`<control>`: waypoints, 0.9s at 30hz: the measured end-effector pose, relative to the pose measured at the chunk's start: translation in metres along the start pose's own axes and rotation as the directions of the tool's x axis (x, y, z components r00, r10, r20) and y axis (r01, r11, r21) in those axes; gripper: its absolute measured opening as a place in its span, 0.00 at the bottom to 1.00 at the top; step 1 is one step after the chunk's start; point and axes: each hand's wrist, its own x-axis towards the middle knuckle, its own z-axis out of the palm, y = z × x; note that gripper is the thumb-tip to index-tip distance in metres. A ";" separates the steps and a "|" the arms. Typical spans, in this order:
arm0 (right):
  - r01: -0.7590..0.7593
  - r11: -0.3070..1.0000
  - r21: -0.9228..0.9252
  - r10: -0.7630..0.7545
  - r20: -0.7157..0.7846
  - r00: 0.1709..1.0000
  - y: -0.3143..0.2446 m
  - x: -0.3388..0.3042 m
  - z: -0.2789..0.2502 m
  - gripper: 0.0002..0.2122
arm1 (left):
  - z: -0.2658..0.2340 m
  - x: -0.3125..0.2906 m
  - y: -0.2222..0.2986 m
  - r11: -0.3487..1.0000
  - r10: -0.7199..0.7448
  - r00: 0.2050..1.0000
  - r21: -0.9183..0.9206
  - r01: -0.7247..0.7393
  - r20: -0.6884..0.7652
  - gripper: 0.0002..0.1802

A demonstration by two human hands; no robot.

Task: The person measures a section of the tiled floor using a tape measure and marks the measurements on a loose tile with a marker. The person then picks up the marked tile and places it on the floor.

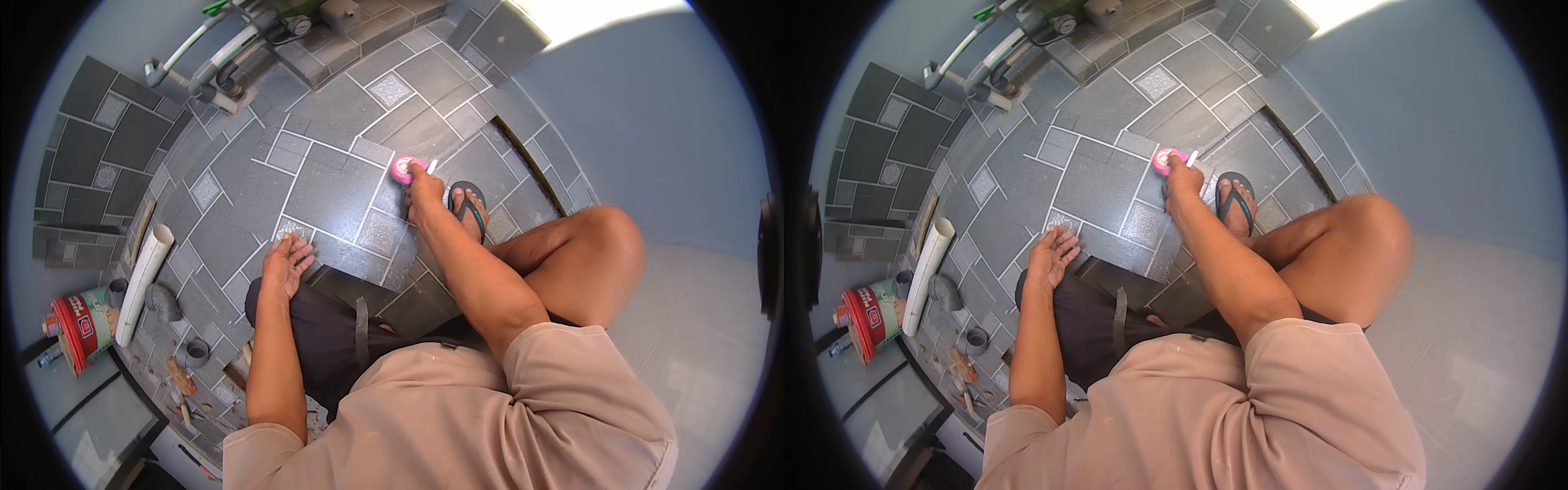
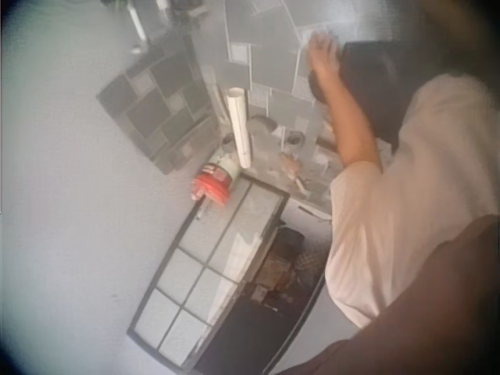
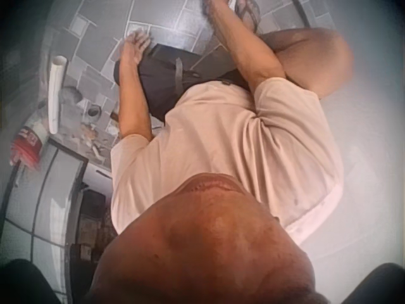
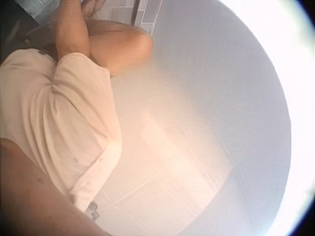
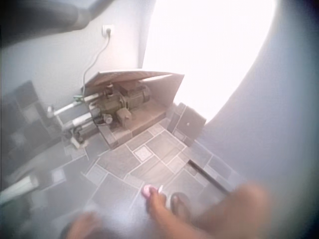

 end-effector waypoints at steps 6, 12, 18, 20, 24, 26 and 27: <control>0.026 1.000 -0.007 -0.027 -0.143 0.989 -0.024 0.096 0.047 0.14 | -0.012 -0.008 0.000 0.999 0.033 0.995 -0.038 -0.037 -0.095 0.21; 0.114 0.977 -0.179 -0.080 0.184 0.980 -0.063 0.172 0.079 0.28 | -0.032 -0.027 -0.001 0.992 0.108 0.975 0.088 -0.092 -0.196 0.14; 0.305 0.785 -0.539 -0.122 0.348 0.930 -0.085 0.205 0.092 0.11 | -0.034 -0.031 -0.028 0.936 0.188 0.948 0.340 -0.093 -0.258 0.21; 0.285 0.754 -0.592 -0.052 0.380 0.924 -0.083 0.212 0.094 0.12 | -0.033 -0.028 -0.051 0.881 0.298 0.908 0.451 -0.143 -0.294 0.20; 0.268 0.722 -0.638 0.035 0.420 0.907 -0.120 0.257 0.122 0.13 | -0.006 -0.033 -0.023 0.868 0.315 0.911 0.470 -0.162 -0.266 0.20; 0.355 0.861 -0.363 -0.166 0.459 0.873 -0.217 0.292 0.147 0.12 | 0.022 -0.012 0.018 0.783 0.465 0.875 0.522 -0.337 -0.134 0.18; 0.326 0.855 -0.403 -0.088 0.507 0.857 -0.186 0.284 0.149 0.11 | 0.011 -0.013 0.009 0.779 0.331 0.942 0.581 -0.238 -0.058 0.17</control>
